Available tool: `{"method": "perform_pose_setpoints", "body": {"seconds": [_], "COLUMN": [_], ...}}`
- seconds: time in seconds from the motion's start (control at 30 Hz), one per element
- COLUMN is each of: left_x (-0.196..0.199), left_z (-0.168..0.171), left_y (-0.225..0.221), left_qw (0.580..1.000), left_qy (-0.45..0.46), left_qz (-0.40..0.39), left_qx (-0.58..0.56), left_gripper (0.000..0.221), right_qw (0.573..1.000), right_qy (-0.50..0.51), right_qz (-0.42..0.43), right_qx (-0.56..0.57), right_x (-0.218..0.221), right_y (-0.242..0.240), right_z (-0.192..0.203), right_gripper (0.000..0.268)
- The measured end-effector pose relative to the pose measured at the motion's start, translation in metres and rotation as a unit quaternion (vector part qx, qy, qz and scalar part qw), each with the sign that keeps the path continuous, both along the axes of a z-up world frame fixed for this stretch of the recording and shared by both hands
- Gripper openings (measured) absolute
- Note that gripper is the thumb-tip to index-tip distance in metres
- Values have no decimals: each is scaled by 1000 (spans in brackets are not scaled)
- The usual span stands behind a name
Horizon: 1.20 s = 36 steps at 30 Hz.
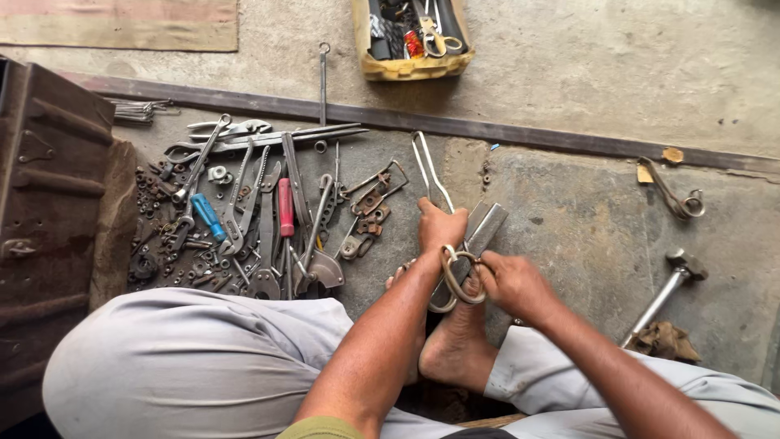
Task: The person manipulates a metal spring and wire component by hand, threading the wire through the spring loops and using the tension to secure it.
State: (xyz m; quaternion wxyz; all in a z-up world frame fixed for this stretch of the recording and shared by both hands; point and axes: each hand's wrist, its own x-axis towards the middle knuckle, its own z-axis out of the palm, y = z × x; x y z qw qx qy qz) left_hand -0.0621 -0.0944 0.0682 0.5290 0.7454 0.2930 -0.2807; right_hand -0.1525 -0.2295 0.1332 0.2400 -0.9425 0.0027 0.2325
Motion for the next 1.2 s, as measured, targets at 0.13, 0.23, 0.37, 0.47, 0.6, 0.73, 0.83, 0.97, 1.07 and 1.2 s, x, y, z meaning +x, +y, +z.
{"method": "perform_pose_setpoints", "body": {"seconds": [0.13, 0.23, 0.37, 0.47, 0.6, 0.73, 0.83, 0.97, 1.07, 1.2], "left_x": [-2, 0, -3, 1, 0, -10, -14, -15, -15, -8], "left_z": [1, 5, 19, 31, 38, 31, 25, 26, 23, 19], "left_y": [-8, -7, -4, -1, -5, -6, -11, -9, -8, -14], "left_qw": [997, 998, 999, 994, 987, 955, 945, 957, 969, 949], "left_qy": [-7, -15, -13, -96, -155, -278, -308, -273, -229, -293], "left_qz": [-67, -13, -13, -1, -15, -54, -55, -60, -72, -68], "left_qx": [39, 53, 32, 54, 42, 82, 97, 76, 50, 97], "left_gripper": [75, 81, 71, 80, 84, 91, 84, 85, 83, 86], "right_qw": [959, 925, 961, 961, 779, 741, 769, 784, 830, 962], "right_qy": [-129, -235, -246, 94, 200, 211, 247, 274, 226, 74], "right_qz": [240, 290, 125, -255, -498, -497, -493, -477, -429, -246], "right_qx": [-83, -66, 12, 51, 325, 400, 325, 288, 276, 97], "right_x": [22, 31, 3, -20, -53, -56, -51, -54, -53, -41], "right_y": [0, 0, -2, -22, -31, -16, -3, 14, 16, 11], "right_z": [4, 10, 22, 22, 1, -11, -22, -44, -51, -48], "right_gripper": [18, 14, 14, 14, 24, 31, 32, 29, 19, 24]}}
